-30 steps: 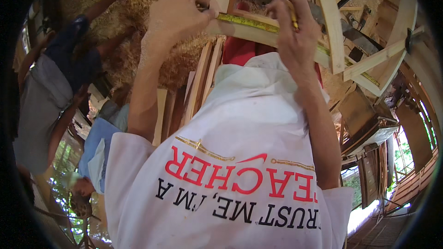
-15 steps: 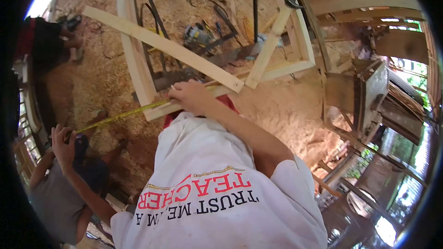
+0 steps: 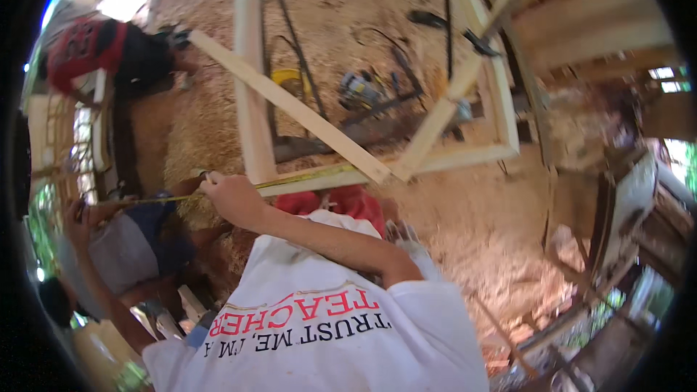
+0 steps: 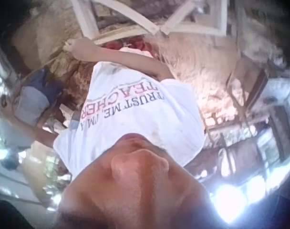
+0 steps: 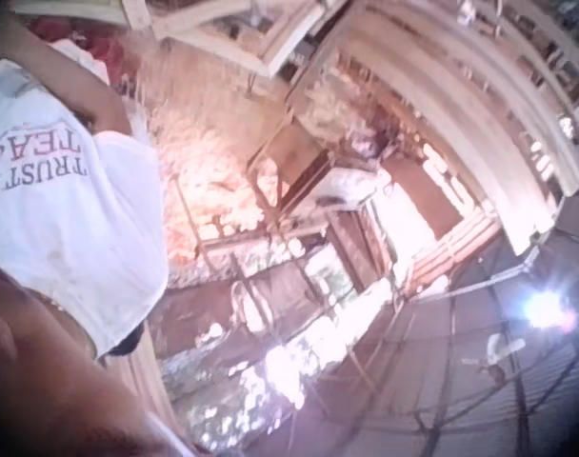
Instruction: The person uses a measuring tape and pencil to mark wood, hammers nails into a wooden frame, and uses a hand saw to cut a piece of wood.
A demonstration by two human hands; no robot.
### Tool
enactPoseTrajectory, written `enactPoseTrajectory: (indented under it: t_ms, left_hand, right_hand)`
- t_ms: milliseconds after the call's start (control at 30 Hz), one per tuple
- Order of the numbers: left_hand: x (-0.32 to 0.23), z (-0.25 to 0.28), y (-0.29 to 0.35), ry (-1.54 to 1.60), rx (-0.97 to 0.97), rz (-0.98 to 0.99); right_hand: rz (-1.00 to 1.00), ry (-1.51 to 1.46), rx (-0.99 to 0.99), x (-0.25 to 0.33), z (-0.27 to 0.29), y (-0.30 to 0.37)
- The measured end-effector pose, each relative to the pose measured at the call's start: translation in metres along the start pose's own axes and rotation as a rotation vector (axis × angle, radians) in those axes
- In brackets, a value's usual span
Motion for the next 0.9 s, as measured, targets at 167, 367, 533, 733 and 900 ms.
enactPoseTrajectory:
  t_ms: [167,367,533,733,900]
  left_hand:
    - [-0.033,0.048,-0.041,-0.123,-0.085,-0.062]
    - [0.008,0.031,-0.072,-0.105,-0.232,-0.09]
    - [-0.027,-0.063,-0.15,0.135,-0.275,-0.198]
    - [-0.097,-0.209,-0.264,0.512,-0.078,-0.312]
    - [-0.095,-0.341,-0.277,0.883,0.141,-0.196]
  right_hand:
    - [-0.131,-0.278,0.077,-0.03,-0.027,-0.036]
    - [-0.204,-0.378,0.3,0.016,-0.009,-0.047]
    - [-0.354,0.272,0.222,-0.011,0.032,-0.088]
    - [-0.46,0.773,-0.076,-0.074,0.11,-0.156]
    - [-0.309,1.167,-0.365,-0.056,0.147,-0.224]
Point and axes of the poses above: each hand's wrist, its own y-axis away from the middle knuckle, its own z-axis out of the back of the hand, x = y × z, the point moved 8 cm from there along -y, towards the middle knuckle, and after that the axes turned 3 degrees about -z, right-handed, at the moved point
